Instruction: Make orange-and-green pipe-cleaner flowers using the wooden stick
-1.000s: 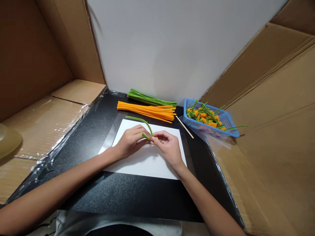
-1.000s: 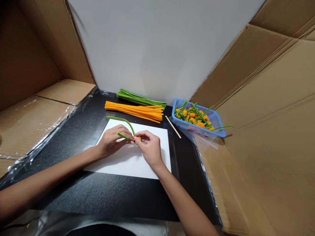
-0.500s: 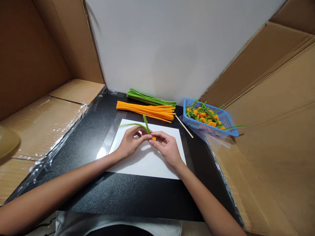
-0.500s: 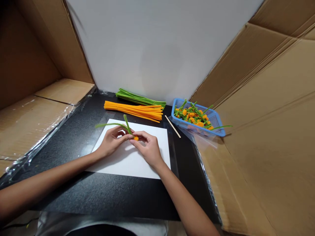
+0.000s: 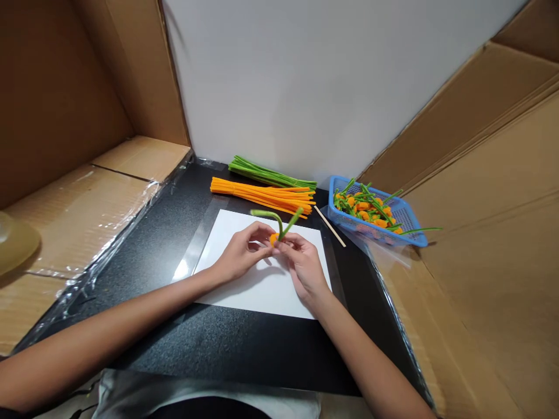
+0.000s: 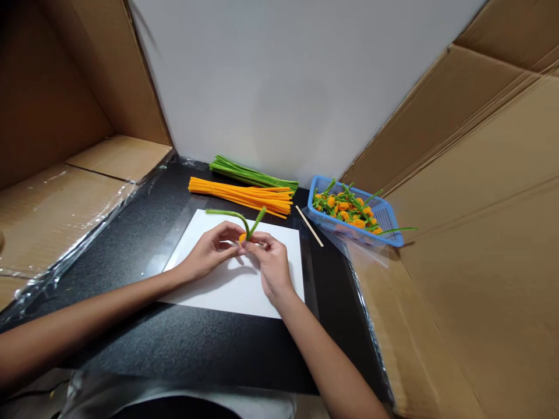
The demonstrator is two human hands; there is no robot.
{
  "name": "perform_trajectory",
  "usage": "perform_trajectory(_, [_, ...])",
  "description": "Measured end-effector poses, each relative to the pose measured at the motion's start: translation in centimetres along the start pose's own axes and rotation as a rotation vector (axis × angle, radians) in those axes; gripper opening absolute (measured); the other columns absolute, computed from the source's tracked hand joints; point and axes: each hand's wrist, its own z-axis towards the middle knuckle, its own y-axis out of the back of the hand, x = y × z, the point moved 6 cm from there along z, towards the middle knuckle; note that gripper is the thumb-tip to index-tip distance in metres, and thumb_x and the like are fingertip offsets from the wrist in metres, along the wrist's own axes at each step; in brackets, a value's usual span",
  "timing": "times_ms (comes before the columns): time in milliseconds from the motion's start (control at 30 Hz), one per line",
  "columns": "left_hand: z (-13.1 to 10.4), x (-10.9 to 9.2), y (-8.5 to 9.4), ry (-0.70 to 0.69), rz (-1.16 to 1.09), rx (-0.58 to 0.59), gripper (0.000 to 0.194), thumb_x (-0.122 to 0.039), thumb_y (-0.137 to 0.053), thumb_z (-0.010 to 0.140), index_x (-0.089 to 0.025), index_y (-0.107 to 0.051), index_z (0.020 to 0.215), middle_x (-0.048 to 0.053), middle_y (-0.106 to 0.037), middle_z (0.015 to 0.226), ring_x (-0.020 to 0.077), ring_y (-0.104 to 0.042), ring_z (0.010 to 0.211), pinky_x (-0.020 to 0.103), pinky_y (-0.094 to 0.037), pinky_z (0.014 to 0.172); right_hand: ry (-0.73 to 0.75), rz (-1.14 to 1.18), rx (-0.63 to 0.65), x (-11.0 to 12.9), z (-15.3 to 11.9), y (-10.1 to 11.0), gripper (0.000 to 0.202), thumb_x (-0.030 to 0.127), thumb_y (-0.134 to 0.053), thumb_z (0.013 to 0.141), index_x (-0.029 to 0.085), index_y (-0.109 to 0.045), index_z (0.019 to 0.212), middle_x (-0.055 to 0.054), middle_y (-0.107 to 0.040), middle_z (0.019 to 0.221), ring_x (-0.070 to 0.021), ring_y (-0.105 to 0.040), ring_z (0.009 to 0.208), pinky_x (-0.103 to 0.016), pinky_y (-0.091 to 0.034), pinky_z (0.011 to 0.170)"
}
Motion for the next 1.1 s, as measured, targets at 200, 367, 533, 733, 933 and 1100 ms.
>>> perform_trajectory(200, [-0.4,-1.4,0.4,-0.099,0.205,-0.089,0.026,-0.037,-0.073,0.083,-0.018,-0.063,0.097,0.004,-0.067,0.092,0.0167,-0.065,0.086,0.023,-0.053,0.063,-0.035,0.020,0.017,-0.2,-0.5,-0.6,0.023,0.031,-0.086,0.062,0.020,-0.070,0.075,-0.002,-0.072,0.081,-0.0183,-0.069,0.081,-0.033,-0.056,0.083])
perform_trajectory(367, [-0.4,-1.5,0.2,-0.126,0.255,-0.076,0.018,-0.030,-0.066,0.088,-0.018,-0.059,0.101,0.005,-0.065,0.097,0.0141,-0.063,0.081,0.023,-0.054,0.063,-0.064,0.040,0.011,-0.5,-0.3,-0.2,0.022,0.031,-0.084,0.065,0.019,-0.070,0.077,-0.003,-0.074,0.083,-0.0177,-0.070,0.079,-0.035,-0.056,0.085])
perform_trajectory(533, [-0.5,-1.0,0.0,-0.097,0.191,-0.071,0.014,-0.024,-0.062,0.088,-0.019,-0.055,0.099,0.005,-0.062,0.099,0.0138,-0.064,0.081,0.025,-0.056,0.066,0.013,-0.092,-0.049,-0.3,-0.3,0.1,0.024,0.034,-0.084,0.065,0.017,-0.074,0.078,-0.005,-0.073,0.085,-0.0192,-0.068,0.081,-0.034,-0.055,0.082])
perform_trajectory(733, [-0.2,-0.9,-0.2,-0.065,0.121,-0.083,0.018,-0.029,-0.062,0.089,-0.018,-0.055,0.102,0.006,-0.060,0.103,0.0163,-0.063,0.095,0.026,-0.058,0.073,0.197,-0.310,-0.040,1.1,-0.7,-0.1,0.018,0.036,-0.076,0.076,0.018,-0.074,0.079,-0.006,-0.073,0.085,-0.0195,-0.067,0.077,-0.031,-0.056,0.072])
perform_trajectory(933, [-0.5,-1.7,-0.2,-0.114,0.167,-0.075,0.024,-0.036,-0.067,0.088,-0.018,-0.061,0.104,0.005,-0.064,0.103,0.0150,-0.065,0.091,0.024,-0.057,0.073,0.241,-0.313,-0.048,1.5,-0.9,-0.5,0.020,0.036,-0.076,0.076,0.018,-0.070,0.073,-0.003,-0.071,0.071,-0.0150,-0.064,0.062,-0.026,-0.055,0.062])
perform_trajectory(1100, [-0.7,-1.4,-0.5,-0.085,0.081,-0.073,0.021,-0.036,-0.061,0.093,-0.017,-0.060,0.102,0.004,-0.068,0.094,0.0143,-0.068,0.081,0.024,-0.057,0.071,0.289,-0.308,-0.055,1.6,-1.2,-0.5,0.019,0.035,-0.074,0.078,0.017,-0.069,0.073,-0.003,-0.070,0.071,-0.0157,-0.065,0.063,-0.028,-0.058,0.063])
